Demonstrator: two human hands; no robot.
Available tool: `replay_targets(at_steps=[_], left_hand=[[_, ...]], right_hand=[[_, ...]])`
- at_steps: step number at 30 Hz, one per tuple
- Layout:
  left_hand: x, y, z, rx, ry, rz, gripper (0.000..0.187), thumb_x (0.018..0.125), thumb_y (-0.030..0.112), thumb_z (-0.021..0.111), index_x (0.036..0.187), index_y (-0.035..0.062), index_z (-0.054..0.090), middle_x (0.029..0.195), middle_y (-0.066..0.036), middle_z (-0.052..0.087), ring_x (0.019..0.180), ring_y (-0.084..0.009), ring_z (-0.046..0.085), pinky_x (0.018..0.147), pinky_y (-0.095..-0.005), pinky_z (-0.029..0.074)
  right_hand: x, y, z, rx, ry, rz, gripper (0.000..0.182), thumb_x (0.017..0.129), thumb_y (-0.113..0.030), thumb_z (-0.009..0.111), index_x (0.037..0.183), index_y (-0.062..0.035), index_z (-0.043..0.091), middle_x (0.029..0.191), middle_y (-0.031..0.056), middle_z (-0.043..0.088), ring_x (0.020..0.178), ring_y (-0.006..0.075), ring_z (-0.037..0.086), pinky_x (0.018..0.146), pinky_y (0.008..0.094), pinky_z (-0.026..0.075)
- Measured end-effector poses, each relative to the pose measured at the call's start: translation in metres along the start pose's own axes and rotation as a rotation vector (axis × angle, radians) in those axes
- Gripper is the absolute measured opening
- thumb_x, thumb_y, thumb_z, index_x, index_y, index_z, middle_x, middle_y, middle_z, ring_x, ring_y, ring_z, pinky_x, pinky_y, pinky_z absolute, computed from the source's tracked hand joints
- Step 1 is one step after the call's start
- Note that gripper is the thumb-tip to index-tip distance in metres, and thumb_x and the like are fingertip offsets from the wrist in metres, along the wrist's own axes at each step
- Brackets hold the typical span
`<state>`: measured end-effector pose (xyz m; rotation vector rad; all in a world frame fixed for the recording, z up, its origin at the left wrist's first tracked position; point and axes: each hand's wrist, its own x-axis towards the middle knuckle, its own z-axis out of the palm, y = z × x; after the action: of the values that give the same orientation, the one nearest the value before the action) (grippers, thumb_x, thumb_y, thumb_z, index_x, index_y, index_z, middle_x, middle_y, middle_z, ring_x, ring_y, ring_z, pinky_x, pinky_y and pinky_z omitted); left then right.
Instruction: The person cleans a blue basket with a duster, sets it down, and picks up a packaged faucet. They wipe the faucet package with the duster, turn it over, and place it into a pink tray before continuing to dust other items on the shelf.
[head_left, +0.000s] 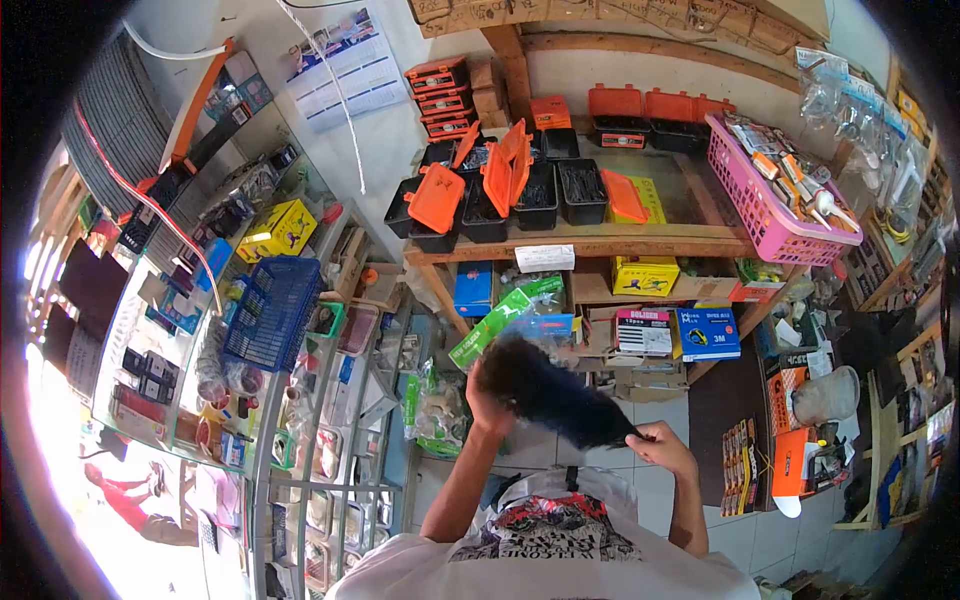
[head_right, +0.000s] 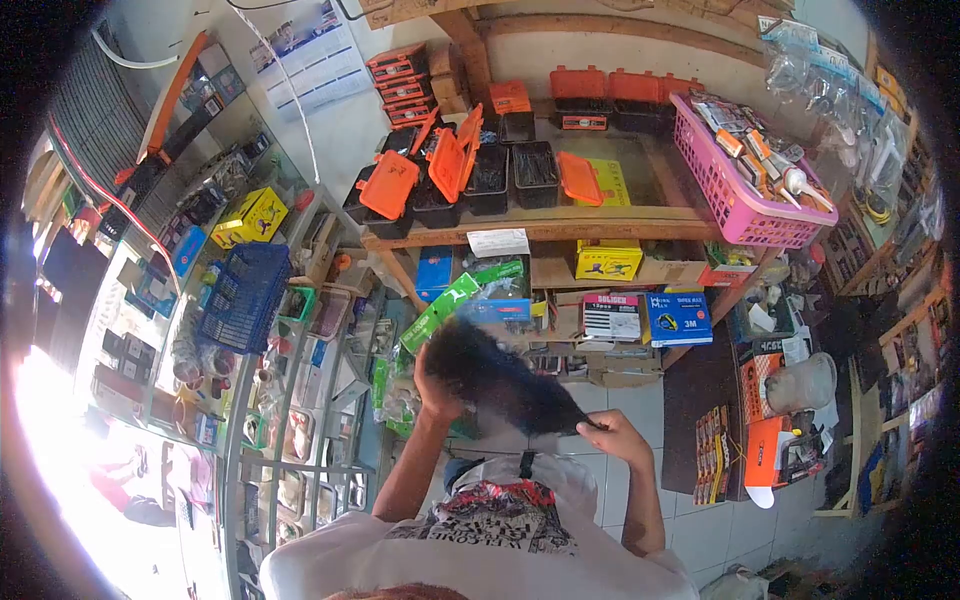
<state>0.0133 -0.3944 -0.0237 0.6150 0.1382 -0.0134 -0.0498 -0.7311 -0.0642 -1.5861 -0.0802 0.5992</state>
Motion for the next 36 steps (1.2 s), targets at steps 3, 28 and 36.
replay_targets(at_steps=[3, 28, 36], left_hand=[[0.002, -0.002, -0.010, -0.047, -0.071, -0.071, 0.065, 0.100, 0.051, 0.038, 0.148, 0.0073, 0.044, 0.144, -0.012, 0.053, 0.131, -0.0310, 0.051, 0.110, -0.0463, 0.041], [-0.006, -0.013, -0.022, 0.033, 0.112, 0.019, 0.098, 0.090, 0.084, 0.027, 0.151, 0.0085, 0.039, 0.142, -0.009, 0.053, 0.128, -0.0261, 0.051, 0.114, -0.0441, 0.033], [0.005, -0.029, -0.065, -0.081, -0.105, 0.022, 0.096, 0.094, 0.079, 0.028, 0.155, 0.0044, 0.030, 0.155, -0.009, 0.041, 0.142, -0.0269, 0.037, 0.121, -0.0406, 0.021]], right_hand=[[-0.001, -0.015, 0.015, 0.079, 0.120, -0.005, 0.038, 0.098, -0.025, 0.066, 0.066, -0.0097, 0.051, 0.058, -0.0075, 0.042, 0.050, 0.0026, 0.037, 0.044, 0.0243, 0.028], [0.000, -0.038, 0.038, -0.127, 0.055, 0.031, 0.038, 0.098, -0.025, 0.065, 0.068, -0.0077, 0.051, 0.058, -0.0078, 0.041, 0.052, 0.0033, 0.036, 0.046, 0.0255, 0.029], [0.003, -0.047, 0.042, -0.230, 0.049, 0.026, 0.036, 0.099, -0.025, 0.064, 0.073, -0.0012, 0.056, 0.060, -0.0067, 0.042, 0.058, 0.0048, 0.038, 0.051, 0.0282, 0.033]])
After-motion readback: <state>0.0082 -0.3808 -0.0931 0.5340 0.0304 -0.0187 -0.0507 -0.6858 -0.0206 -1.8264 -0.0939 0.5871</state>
